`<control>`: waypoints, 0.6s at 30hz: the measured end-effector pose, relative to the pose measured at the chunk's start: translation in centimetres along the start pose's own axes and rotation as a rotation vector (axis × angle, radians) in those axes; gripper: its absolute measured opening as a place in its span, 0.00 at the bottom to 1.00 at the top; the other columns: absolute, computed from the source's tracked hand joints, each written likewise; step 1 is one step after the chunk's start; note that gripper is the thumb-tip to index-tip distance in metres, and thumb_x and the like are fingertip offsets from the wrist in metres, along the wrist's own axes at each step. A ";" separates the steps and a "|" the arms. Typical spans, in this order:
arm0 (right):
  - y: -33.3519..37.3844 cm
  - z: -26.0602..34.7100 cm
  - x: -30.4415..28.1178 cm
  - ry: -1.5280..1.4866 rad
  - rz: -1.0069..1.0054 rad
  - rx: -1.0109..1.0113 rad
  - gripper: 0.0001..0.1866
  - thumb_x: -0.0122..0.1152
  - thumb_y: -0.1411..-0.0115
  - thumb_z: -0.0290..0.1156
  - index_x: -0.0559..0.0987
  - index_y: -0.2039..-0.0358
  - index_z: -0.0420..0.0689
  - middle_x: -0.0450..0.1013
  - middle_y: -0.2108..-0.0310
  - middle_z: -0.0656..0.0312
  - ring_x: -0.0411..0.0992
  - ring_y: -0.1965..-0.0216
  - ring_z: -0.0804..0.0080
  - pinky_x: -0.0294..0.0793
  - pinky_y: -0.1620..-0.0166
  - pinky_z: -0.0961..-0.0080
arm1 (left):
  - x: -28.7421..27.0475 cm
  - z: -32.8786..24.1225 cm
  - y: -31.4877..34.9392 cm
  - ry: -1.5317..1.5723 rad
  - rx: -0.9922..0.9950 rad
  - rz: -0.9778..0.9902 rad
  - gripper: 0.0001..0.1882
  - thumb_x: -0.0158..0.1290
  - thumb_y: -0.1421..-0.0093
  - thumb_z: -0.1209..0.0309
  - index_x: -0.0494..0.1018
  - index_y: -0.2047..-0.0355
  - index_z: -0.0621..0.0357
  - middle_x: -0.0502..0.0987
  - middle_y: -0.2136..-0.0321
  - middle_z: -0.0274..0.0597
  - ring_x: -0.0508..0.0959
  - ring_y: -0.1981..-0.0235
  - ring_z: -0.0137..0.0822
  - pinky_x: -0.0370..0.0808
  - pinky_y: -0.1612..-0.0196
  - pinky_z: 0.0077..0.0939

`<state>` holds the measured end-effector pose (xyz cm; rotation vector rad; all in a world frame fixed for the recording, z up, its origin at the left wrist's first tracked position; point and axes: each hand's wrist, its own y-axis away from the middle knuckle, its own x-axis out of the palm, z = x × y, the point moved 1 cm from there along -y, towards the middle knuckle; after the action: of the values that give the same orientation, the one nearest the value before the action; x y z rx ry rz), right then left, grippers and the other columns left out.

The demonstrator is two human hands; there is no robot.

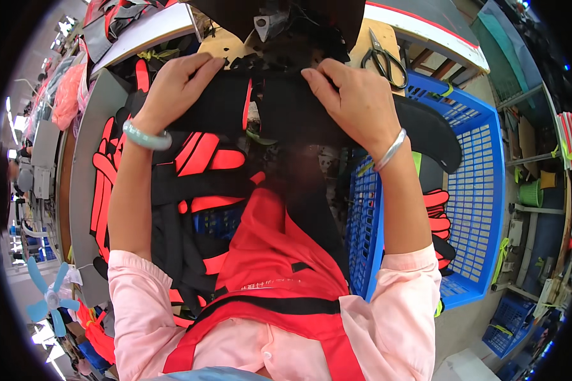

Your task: The person sits at a sewing machine in a factory setting and sews red reflective strips onto black fabric pieces. They repeatedly pick up a black fabric piece, align a red strip, feed it through the machine, and place the finished item into a blue crate. The process is repetitive and involves handling multiple identical units.

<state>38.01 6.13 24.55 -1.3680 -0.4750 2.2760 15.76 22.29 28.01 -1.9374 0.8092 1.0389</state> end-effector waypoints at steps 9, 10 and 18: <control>-3.1 -1.7 1.7 -0.033 0.041 0.108 0.21 0.54 0.38 0.46 0.79 0.73 0.40 0.71 0.83 0.48 0.72 0.76 0.47 0.69 0.72 0.60 | 1.1 4.2 -4.0 0.089 -0.083 0.096 0.19 0.50 0.35 0.60 0.73 0.70 0.67 0.65 0.84 0.37 0.63 0.82 0.25 0.62 0.76 0.26; -3.3 -1.7 1.6 -0.028 0.054 0.113 0.21 0.54 0.37 0.46 0.79 0.73 0.40 0.71 0.83 0.48 0.72 0.76 0.47 0.69 0.72 0.60 | 1.1 4.0 -4.1 0.101 -0.052 0.061 0.18 0.50 0.34 0.59 0.74 0.69 0.66 0.66 0.84 0.32 0.62 0.82 0.21 0.62 0.77 0.24; -4.1 -1.8 1.1 -0.034 -0.014 0.047 0.21 0.54 0.38 0.47 0.79 0.74 0.40 0.71 0.83 0.49 0.71 0.78 0.48 0.68 0.73 0.61 | 0.6 5.4 -5.0 0.081 -0.021 0.047 0.18 0.50 0.34 0.60 0.75 0.62 0.65 0.67 0.81 0.29 0.64 0.77 0.18 0.64 0.72 0.22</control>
<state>39.97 10.31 24.93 -1.3011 -0.4377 2.2882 17.99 29.30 27.17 -1.9978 0.8961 1.0059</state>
